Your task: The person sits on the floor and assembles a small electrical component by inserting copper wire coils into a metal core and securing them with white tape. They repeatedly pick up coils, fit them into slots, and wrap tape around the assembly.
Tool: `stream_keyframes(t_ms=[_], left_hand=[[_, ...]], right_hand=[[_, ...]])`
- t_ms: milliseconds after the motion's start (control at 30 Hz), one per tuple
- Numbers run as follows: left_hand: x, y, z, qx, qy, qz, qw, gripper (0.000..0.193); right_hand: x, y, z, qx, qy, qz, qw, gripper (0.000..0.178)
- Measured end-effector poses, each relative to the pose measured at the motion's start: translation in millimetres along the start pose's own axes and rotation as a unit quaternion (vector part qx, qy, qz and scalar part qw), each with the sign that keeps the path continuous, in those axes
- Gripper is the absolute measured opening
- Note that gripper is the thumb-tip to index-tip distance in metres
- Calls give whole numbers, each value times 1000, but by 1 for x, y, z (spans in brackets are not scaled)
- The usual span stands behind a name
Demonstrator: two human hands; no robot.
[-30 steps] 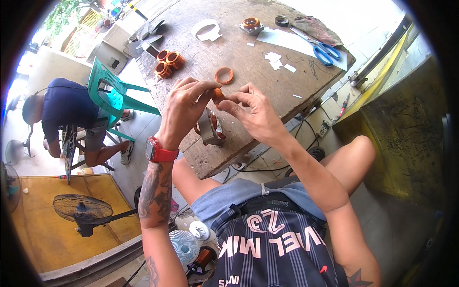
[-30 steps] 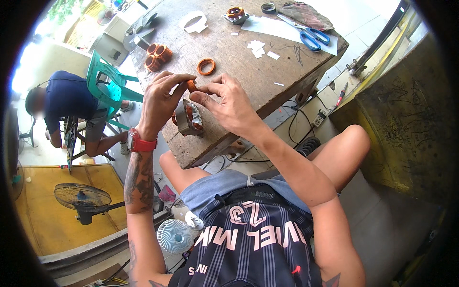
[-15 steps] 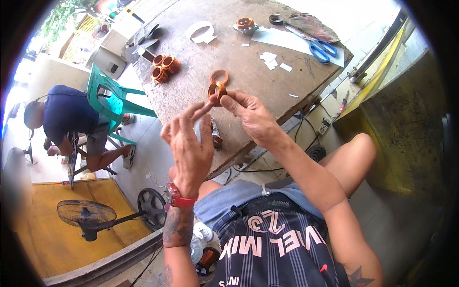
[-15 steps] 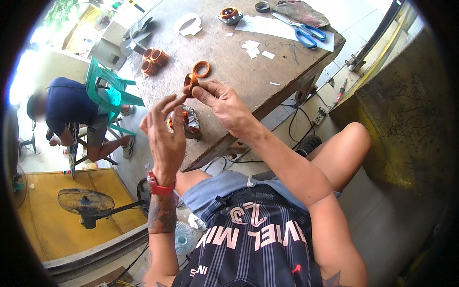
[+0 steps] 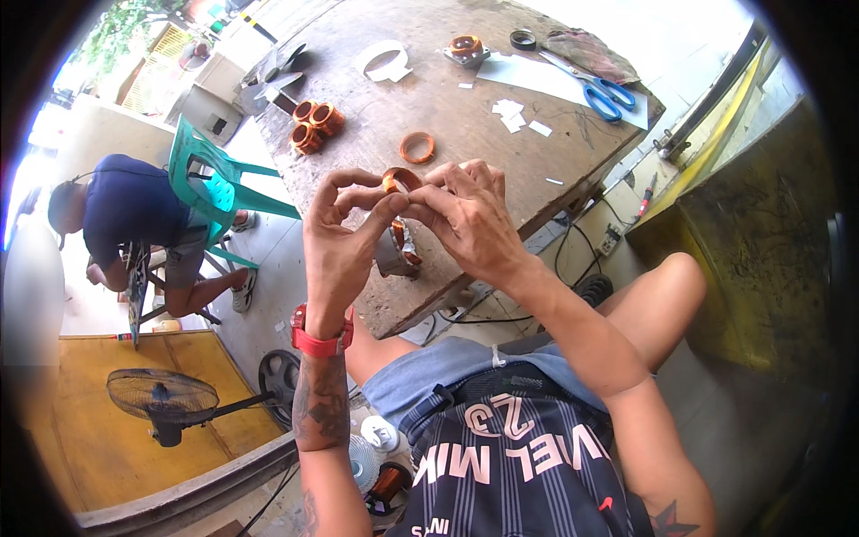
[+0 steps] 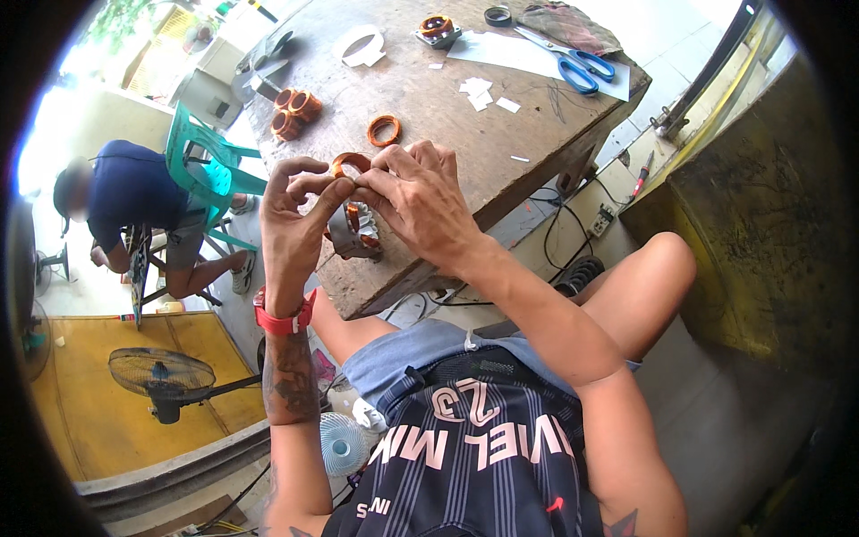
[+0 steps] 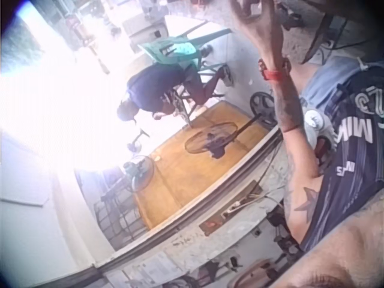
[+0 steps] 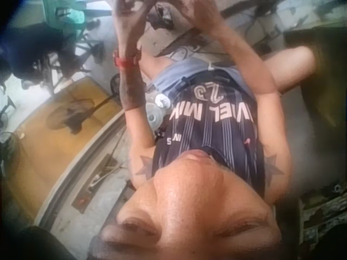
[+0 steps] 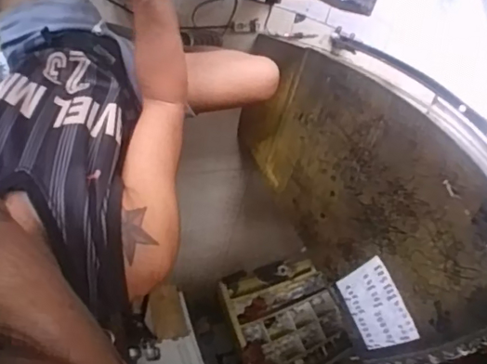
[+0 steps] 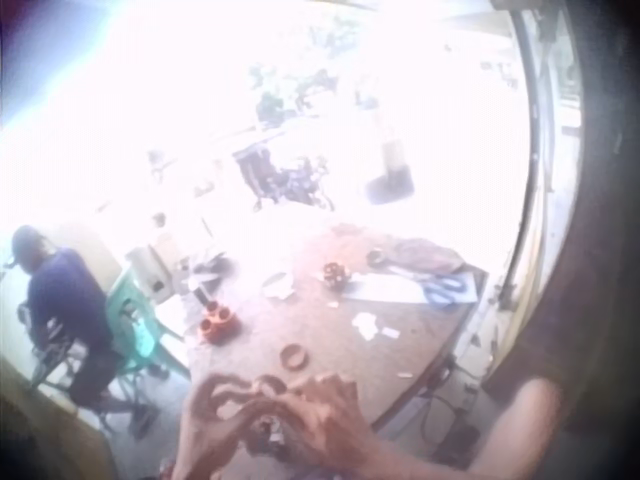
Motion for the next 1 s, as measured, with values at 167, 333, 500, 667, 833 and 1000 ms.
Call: stream_keyframes(t_ms=[167, 333, 500, 667, 833, 1000], left_hand=[[9, -2, -2, 28, -38, 48, 998, 45], [2, -2, -5, 64, -10, -82, 995, 42], [-13, 3, -8, 85, 160, -319, 930, 32], [-8, 2, -10, 57, 168, -312, 933, 29], [-10, 4, -13, 73, 231, -363, 900, 27], [-11, 7, -16, 105, 266, -420, 861, 19]], right_hand=[[-9, -2, 2, 55, 20, -11, 998, 24], [-13, 0, 4, 70, 76, -116, 988, 26], [-13, -2, 5, 69, 116, -145, 980, 27], [-10, -1, 4, 92, 98, -226, 965, 28], [-11, -4, 1, 136, 82, -274, 949, 28], [-7, -11, -2, 127, 29, -249, 960, 28]])
Point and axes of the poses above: each hand's wrist, its own z-axis away from the middle knuckle, its own y-axis out of the palm, x = y × z, the point moved 5 cm from there along -z, towards the middle knuckle, and after that the axes turned 12 degrees about y, right-handed, at the moved point
